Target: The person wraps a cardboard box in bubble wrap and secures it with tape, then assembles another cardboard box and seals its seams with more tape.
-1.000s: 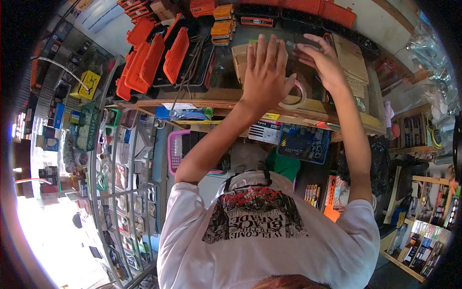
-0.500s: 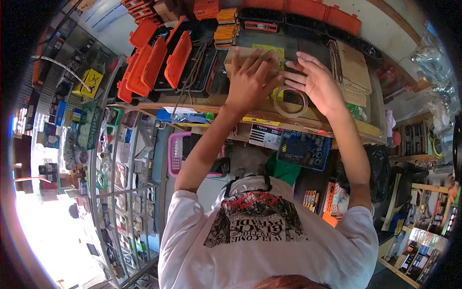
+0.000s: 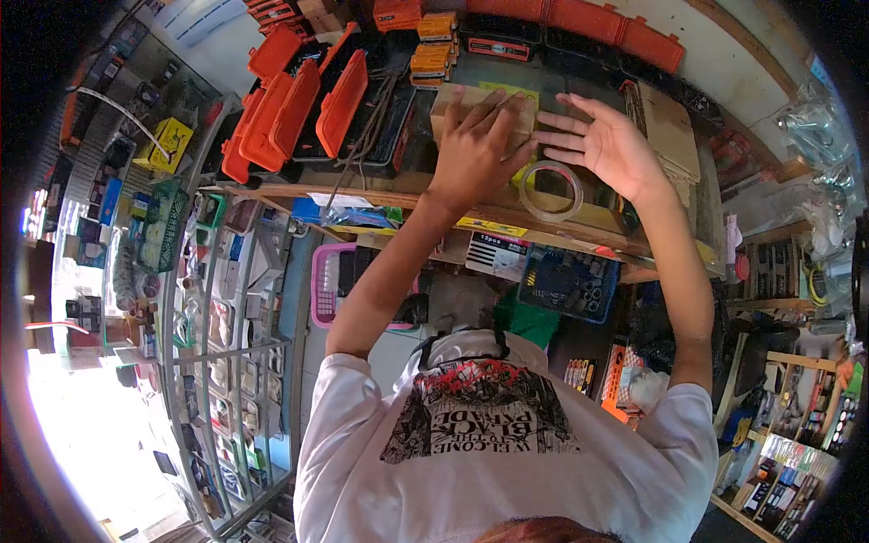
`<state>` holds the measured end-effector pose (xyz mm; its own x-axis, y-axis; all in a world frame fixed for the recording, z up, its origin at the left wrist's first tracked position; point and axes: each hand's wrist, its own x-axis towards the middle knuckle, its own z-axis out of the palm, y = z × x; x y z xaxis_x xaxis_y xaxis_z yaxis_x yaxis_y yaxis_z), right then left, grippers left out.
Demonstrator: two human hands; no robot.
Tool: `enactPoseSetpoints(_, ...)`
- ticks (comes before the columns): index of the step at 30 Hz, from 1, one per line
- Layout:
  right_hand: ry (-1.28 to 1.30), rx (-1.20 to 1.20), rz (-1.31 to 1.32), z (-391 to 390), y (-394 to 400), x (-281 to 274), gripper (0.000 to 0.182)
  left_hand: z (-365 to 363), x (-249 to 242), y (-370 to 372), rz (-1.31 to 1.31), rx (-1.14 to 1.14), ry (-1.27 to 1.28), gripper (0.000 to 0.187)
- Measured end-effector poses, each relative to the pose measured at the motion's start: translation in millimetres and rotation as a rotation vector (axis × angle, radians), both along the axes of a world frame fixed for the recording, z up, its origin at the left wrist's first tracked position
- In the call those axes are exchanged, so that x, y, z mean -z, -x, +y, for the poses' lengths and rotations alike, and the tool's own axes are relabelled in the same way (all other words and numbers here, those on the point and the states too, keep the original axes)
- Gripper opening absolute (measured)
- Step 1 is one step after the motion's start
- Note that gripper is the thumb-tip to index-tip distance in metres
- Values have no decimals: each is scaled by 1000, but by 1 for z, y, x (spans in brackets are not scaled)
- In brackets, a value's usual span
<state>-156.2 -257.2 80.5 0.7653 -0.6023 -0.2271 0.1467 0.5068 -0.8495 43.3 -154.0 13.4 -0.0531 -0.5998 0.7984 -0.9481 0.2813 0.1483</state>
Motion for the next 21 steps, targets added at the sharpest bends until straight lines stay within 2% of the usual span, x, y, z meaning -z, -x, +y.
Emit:
enactPoseSetpoints(12,-3,-35,20,-6,-1,2,47,-2,1,-2,-26,17,3,54)
enactPoseSetpoints(15,3,-44,24,-10,-1,4,46,-2,1,-3,-45,14,-7,48)
enactPoseSetpoints(18,13,-48,24,-14,-1,8,44,-2,-1,-1,-45,-4,36,34)
enactPoseSetpoints(21,84,-8,94,-16,-7,14,44,-3,0,-1,-47,3,33,32)
